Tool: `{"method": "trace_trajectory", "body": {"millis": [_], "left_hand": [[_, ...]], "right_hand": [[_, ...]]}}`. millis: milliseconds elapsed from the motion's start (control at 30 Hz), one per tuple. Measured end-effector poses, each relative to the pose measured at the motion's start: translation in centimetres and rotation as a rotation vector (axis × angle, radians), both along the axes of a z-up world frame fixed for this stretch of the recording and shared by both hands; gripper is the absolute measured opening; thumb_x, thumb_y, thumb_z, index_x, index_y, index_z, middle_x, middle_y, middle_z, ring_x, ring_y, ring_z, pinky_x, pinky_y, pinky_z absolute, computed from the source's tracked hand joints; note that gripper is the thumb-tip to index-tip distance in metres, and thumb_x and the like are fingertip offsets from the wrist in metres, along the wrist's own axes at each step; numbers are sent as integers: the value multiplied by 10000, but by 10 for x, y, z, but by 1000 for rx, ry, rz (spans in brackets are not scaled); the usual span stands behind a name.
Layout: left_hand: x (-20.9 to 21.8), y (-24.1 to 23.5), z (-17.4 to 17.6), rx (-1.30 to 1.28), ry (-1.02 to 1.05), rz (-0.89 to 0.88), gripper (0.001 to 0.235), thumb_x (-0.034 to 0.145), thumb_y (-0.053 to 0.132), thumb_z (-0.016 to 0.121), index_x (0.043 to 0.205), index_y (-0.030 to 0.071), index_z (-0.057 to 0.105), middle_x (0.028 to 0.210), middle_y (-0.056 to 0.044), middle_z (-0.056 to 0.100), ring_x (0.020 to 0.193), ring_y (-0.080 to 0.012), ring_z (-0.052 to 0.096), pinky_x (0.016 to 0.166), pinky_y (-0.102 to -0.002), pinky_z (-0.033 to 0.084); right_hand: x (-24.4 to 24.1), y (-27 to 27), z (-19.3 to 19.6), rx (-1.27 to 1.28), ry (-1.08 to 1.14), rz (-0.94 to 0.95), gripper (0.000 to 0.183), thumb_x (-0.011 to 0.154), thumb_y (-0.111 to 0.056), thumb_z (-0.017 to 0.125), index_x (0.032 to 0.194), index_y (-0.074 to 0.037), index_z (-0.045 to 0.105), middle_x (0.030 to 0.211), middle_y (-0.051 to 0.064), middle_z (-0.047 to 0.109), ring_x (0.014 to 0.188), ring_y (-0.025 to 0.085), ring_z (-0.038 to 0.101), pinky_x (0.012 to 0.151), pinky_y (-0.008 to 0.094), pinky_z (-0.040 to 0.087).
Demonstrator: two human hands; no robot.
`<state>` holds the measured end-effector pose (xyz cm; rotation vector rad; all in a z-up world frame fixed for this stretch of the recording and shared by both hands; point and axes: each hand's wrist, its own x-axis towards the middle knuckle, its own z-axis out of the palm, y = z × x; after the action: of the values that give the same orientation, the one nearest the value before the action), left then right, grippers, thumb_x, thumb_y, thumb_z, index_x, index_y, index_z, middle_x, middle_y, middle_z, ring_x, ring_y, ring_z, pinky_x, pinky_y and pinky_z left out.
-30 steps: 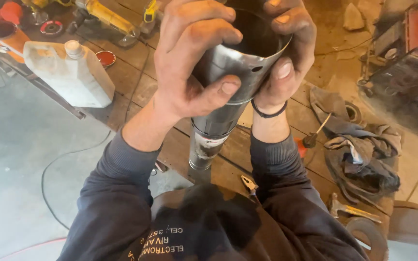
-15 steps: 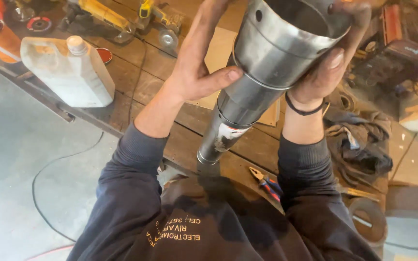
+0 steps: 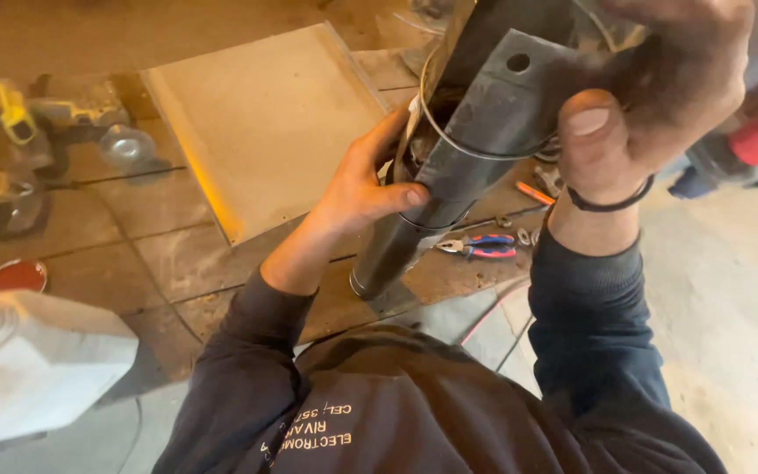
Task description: The recorder assembles a submersible pump by sliding a metal sleeve over the motor, securing it with wire using pliers, and then placing the assembly into a hydraulic press.
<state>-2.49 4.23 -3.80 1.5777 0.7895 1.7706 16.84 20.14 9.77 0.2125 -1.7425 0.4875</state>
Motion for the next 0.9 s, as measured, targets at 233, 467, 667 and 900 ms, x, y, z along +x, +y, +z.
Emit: {"method": "trace_trajectory", "body": {"millis": [233,467,667,900], "left_hand": [[-14,36,-28,67,-190,-296,1117,916,739,683,1623,-44,317,1637,-135,448,1523,-207,408,1309,-342,289],[-27,109,-39,21,-87,-778,1146,842,674,796,1612,-66,382,1492,-154,538,1387,-220,501,1204,-383,405],[-19,108,-51,-6,-78,-716,1188,844,662,812,1651,-31,284,1625,-119,458,1518,-201,416,1292,-367,344],[-14,98,-42,-15,-200,-837,1215,830,640,831,1649,-46,252,1610,-133,452,1510,-222,419,1288,-370,330]], "right_hand": [[-14,-105,27,383,-93,-546,480,961,-426,703,1102,33,703,1084,219,676,1069,311,622,904,419,499],[-40,-97,1,174,73,-558,669,941,-555,707,1194,57,611,1231,188,529,1165,299,562,975,436,477],[-43,-88,-3,302,162,-503,607,934,-547,681,1128,13,550,1111,152,521,1130,298,515,988,478,412],[-51,-97,-2,305,192,-704,605,930,-591,653,1084,-16,548,1068,148,491,1111,306,516,983,516,411]]}}
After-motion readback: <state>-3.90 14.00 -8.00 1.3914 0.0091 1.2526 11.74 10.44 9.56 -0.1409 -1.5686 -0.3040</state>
